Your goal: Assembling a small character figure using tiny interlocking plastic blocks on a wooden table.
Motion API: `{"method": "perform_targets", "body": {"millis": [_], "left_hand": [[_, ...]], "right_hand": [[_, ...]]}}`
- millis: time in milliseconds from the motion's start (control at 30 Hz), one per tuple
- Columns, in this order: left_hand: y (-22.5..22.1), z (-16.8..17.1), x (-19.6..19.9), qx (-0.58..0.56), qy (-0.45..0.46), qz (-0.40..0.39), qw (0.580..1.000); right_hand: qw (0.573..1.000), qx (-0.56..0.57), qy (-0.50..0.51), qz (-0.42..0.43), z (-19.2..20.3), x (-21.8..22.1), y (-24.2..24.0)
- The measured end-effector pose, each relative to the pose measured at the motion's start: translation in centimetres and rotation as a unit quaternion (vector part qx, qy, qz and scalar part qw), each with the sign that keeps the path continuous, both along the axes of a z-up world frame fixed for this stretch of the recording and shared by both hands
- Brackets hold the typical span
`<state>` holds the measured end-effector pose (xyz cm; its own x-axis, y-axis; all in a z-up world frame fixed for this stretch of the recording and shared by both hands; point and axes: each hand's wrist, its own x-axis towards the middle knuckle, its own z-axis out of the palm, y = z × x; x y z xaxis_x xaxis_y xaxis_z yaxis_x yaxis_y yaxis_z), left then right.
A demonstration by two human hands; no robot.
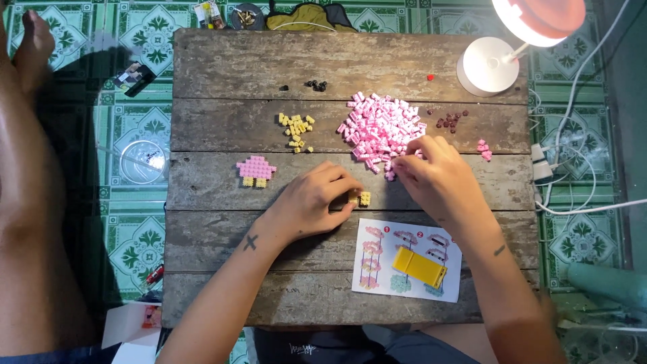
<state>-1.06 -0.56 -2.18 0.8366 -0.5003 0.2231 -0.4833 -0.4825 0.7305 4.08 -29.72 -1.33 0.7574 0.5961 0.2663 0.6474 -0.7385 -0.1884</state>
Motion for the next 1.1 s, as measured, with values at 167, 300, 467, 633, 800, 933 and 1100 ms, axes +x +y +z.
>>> {"method": "perform_targets", "body": {"millis": [167, 300, 467, 633, 800, 933, 1100], "left_hand": [[-0.3, -0.9, 0.4, -0.025, 0.008, 0.006, 1.000], [-0.2, -0.1, 0.4, -0.024, 0.000, 0.003, 1.000], [0.0, 0.0, 0.1, 0.005, -0.005, 0.002, 1.000], [-0.1, -0.2, 0.0, 0.025, -0.030, 0.005, 0.999], [-0.4, -1.2, -0.1, 0.068, -0.096, -0.004, 0.993], [-0.5, -0.9, -0.2, 0.082, -0.122, -0.005, 0.989], [-0.5, -0.5, -0.2, 0.074, -0.135, -0.003, 0.988]], "right_hand": [[0.999, 0.034, 0.038, -0.001, 0.0, -3.2, -0.6], [0.992, 0.030, 0.117, -0.022, 1.6, -5.5, -0.4], [0.985, 0.071, 0.151, -0.045, 1.9, -5.7, -0.3], [0.984, 0.090, 0.150, -0.044, 2.1, -5.8, -0.8], [0.973, 0.137, 0.178, -0.049, 1.0, -6.8, -0.9], [0.976, 0.147, 0.163, -0.010, 1.7, -7.6, -0.2], [0.987, 0.113, 0.108, 0.030, 1.4, -8.2, 0.3]]}}
